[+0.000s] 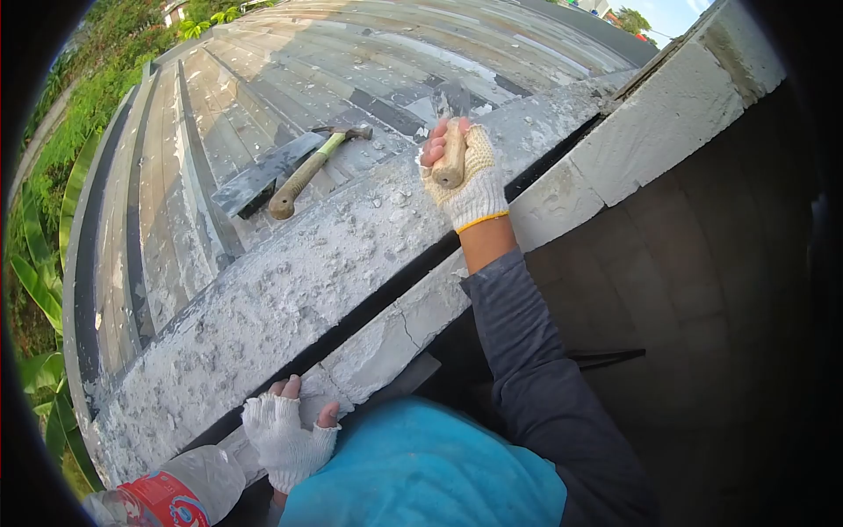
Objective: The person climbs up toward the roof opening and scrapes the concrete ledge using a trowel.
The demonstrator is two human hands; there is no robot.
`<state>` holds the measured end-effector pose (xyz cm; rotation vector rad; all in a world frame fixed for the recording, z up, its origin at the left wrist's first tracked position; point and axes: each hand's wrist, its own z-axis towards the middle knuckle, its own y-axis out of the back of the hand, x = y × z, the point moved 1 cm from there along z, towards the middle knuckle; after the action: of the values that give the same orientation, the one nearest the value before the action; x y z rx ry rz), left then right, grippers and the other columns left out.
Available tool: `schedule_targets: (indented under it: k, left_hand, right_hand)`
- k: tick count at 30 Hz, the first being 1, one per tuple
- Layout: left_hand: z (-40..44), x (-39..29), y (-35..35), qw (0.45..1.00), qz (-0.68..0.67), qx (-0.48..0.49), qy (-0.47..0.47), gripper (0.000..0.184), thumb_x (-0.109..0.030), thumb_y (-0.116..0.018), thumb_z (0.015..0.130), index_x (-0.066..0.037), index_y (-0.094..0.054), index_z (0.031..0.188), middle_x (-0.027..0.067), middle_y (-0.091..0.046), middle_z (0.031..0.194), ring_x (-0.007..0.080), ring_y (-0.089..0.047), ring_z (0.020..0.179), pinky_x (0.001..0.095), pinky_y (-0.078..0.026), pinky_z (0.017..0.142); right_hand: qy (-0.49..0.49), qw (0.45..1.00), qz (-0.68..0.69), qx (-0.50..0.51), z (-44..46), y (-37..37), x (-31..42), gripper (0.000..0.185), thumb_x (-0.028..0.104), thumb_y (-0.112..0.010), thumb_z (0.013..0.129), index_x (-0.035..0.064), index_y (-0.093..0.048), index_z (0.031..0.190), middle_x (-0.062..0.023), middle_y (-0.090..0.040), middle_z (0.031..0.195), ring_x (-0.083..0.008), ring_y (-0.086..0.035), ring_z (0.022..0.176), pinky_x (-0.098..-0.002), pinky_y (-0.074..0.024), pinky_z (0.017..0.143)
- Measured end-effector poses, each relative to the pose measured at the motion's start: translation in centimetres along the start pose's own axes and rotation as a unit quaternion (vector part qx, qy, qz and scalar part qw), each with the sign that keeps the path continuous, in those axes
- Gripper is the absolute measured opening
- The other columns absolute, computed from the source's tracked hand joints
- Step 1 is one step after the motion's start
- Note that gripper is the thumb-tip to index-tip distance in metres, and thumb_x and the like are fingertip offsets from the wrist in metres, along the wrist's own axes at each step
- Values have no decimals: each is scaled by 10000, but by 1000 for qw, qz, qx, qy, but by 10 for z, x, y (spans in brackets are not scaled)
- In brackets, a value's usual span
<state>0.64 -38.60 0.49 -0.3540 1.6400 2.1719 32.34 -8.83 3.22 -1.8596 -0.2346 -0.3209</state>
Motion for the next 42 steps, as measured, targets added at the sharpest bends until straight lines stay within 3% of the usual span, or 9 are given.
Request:
schedule_targets:
  k: [15, 19, 21, 23, 25, 31, 35, 38, 42]
  left_hand:
    - [-3, 3, -1, 1000, -10, -1, -7, 634, -472, -797, 809, 28, -682, 1182, 217, -688, 1093, 412, -630, 1004, 520, -441, 956]
    - [0, 1, 1, 1000, 12, -4, -10, 631, -474, -801, 805, 24, -685, 1176, 213, -687, 1083, 406, -624, 989, 518, -447, 935]
    - [-3, 4, 3, 1000, 17, -16, -20, 632, -474, -803, 803, 23, -685, 1176, 212, -685, 1079, 404, -621, 983, 517, -448, 929]
    - [-3, 5, -2, 1000, -4, -13, -15, 631, -474, -804, 801, 19, -687, 1177, 213, -683, 1082, 405, -617, 979, 519, -449, 935]
    - [-2, 2, 0, 1000, 1, 5, -10, 631, -477, -804, 801, 18, -689, 1175, 213, -683, 1084, 405, -617, 980, 521, -449, 940]
    - [1, 4, -2, 1000, 4, -8, -7, 628, -483, -800, 804, 17, -694, 1170, 211, -684, 1088, 402, -620, 988, 523, -445, 954]
    - [-1, 3, 0, 1000, 8, 5, -3, 622, -487, -796, 807, 12, -694, 1163, 207, -685, 1085, 400, -624, 983, 523, -444, 949]
    - [-2, 2, 1, 1000, 0, -21, -18, 628, -497, -805, 795, 7, -693, 1152, 200, -685, 1070, 394, -629, 968, 523, -446, 934]
    - [-6, 5, 0, 1000, -4, -10, -18, 634, -499, -814, 791, 3, -686, 1157, 193, -684, 1054, 392, -631, 953, 521, -445, 923]
  right_hand:
    - [87, 981, 104, -141, -8, -15, -8, 254, 296, -679, 975, 113, -533, 1074, -56, -608, 965, -228, -613, 750, -396, -571, 672]
    - [-124, 987, 39, 95, -8, -6, -9, 262, 335, -667, 989, 121, -543, 1074, -49, -610, 943, -219, -612, 740, -385, -578, 673]
    - [163, 967, 89, -176, -6, -9, -6, 271, 341, -668, 978, 82, -591, 1002, -54, -619, 857, -205, -577, 662, -336, -546, 621]
    - [151, 966, 102, -185, -1, -19, -6, 272, 339, -670, 976, 79, -595, 991, -54, -617, 850, -206, -585, 662, -340, -556, 629]
    - [-46, 999, 17, -9, -1, -6, -8, 262, 409, -639, 999, 157, -569, 1024, -24, -618, 922, -215, -624, 732, -381, -572, 659]
    - [126, 972, 99, -171, -10, -26, -3, 232, 291, -665, 977, 89, -574, 1046, -55, -609, 907, -196, -590, 717, -336, -558, 627]
    - [-38, 991, -49, 120, -23, -11, -4, 218, 307, -649, 996, 114, -570, 1056, -53, -619, 919, -188, -653, 801, -325, -574, 662]
    - [186, 968, 78, -152, -4, 8, 0, 252, 327, -660, 991, 97, -579, 1052, -60, -629, 906, -193, -649, 763, -314, -575, 657]
    - [-8, 998, 17, 52, -13, 3, -1, 237, 367, -628, 1001, 136, -574, 995, -14, -643, 896, -187, -635, 706, -351, -573, 661]
